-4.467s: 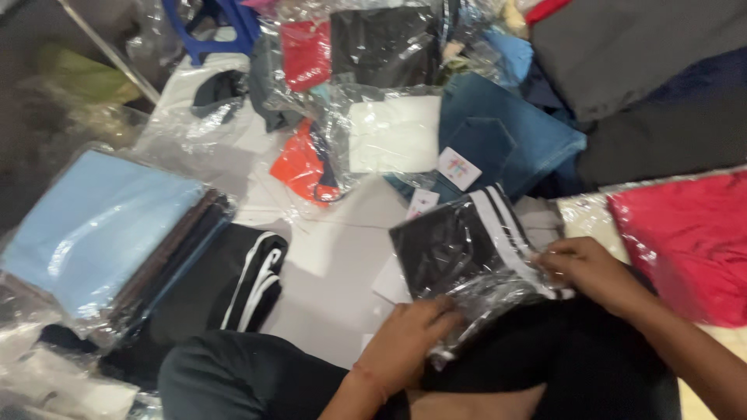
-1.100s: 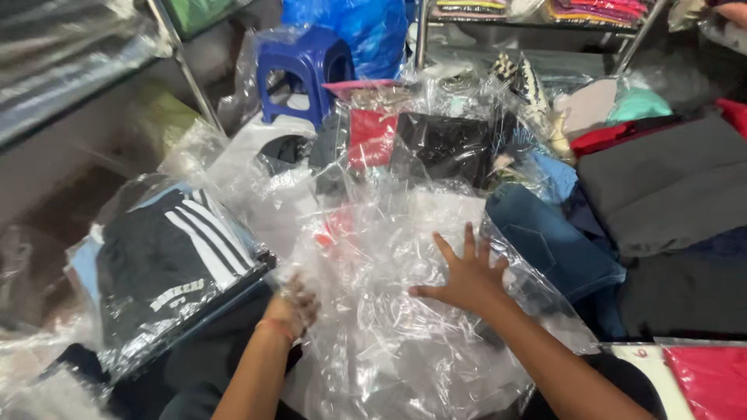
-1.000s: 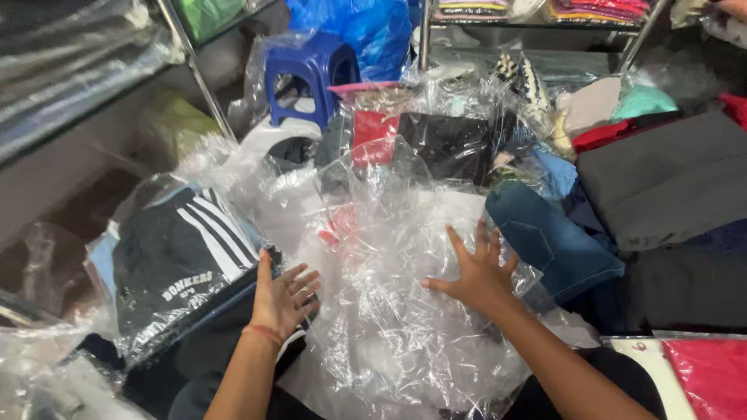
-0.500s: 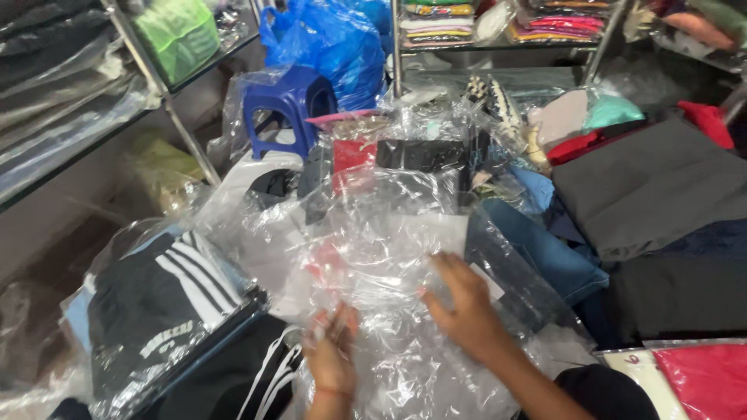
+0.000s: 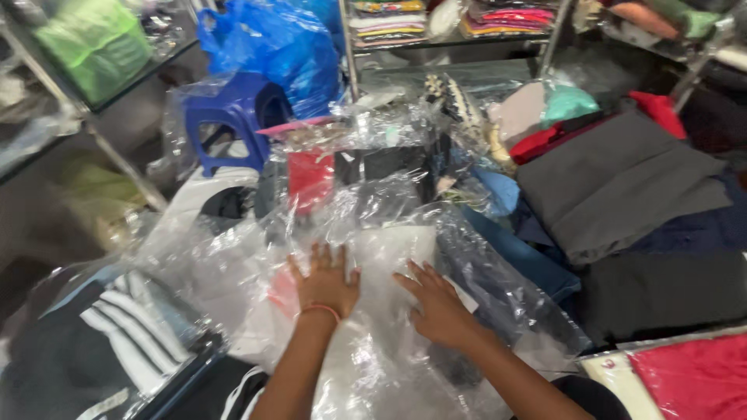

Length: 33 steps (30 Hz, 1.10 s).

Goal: The person folds several garments on a white sheet on the floor, including a blue shirt, a black top, and a pair of black track pants with white stripes. The person folds each item neatly and places them into clear plastic bags.

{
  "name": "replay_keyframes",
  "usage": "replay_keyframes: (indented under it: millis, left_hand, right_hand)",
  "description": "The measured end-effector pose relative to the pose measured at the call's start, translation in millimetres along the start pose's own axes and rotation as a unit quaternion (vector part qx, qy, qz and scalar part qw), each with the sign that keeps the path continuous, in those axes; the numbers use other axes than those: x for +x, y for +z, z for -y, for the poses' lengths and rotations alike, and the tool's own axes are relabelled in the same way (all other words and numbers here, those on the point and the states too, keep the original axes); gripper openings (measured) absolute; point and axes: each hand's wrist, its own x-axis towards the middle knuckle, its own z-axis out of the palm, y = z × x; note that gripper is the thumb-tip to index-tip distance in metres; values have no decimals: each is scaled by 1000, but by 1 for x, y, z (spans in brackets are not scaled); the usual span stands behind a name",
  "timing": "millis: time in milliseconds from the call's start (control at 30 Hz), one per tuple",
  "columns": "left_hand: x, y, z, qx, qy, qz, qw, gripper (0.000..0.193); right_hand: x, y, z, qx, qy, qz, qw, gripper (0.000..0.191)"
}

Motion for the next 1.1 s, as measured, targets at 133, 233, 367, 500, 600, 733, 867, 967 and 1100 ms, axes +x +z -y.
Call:
replay_keyframes:
  millis: [133, 233, 367, 500, 600, 733, 867, 967, 1100]
  left_hand:
    - [25, 17, -17, -15, 21, -51, 998, 63]
    - [19, 22, -49, -74, 68, -98, 990, 59]
    - [16, 20, -100, -40, 126, -57, 990, 60]
    - [20, 24, -126, -23, 95, 64, 993, 64]
    - [23, 34, -120, 15, 79, 134, 988, 68]
    - [24, 45, -98, 76, 79, 191, 975, 72]
    - [22, 47, -99, 25, 102, 142, 984, 71]
    - [20, 44, -122, -306, 131, 79, 940, 73]
    - [17, 43, -152, -778, 26, 198, 596, 77]
  right_hand:
    - [-7, -64, -58, -118, 112, -154, 975, 47]
    - [-5, -116, -117, -373, 198, -186, 887, 81]
    - [6, -144, -197, -412, 353, -25, 840, 91]
    - [19, -143, -245, -405, 352, 7, 844, 76]
    - [28, -158, -254, -344, 352, 27, 870, 32]
    - [29, -192, -245, -146, 383, -36, 911, 40]
    - [24, -200, -219, 194, 339, -112, 914, 30]
    - [27, -189, -174, 375, 308, -119, 866, 24]
    - [20, -163, -78, 500, 227, -116, 828, 24]
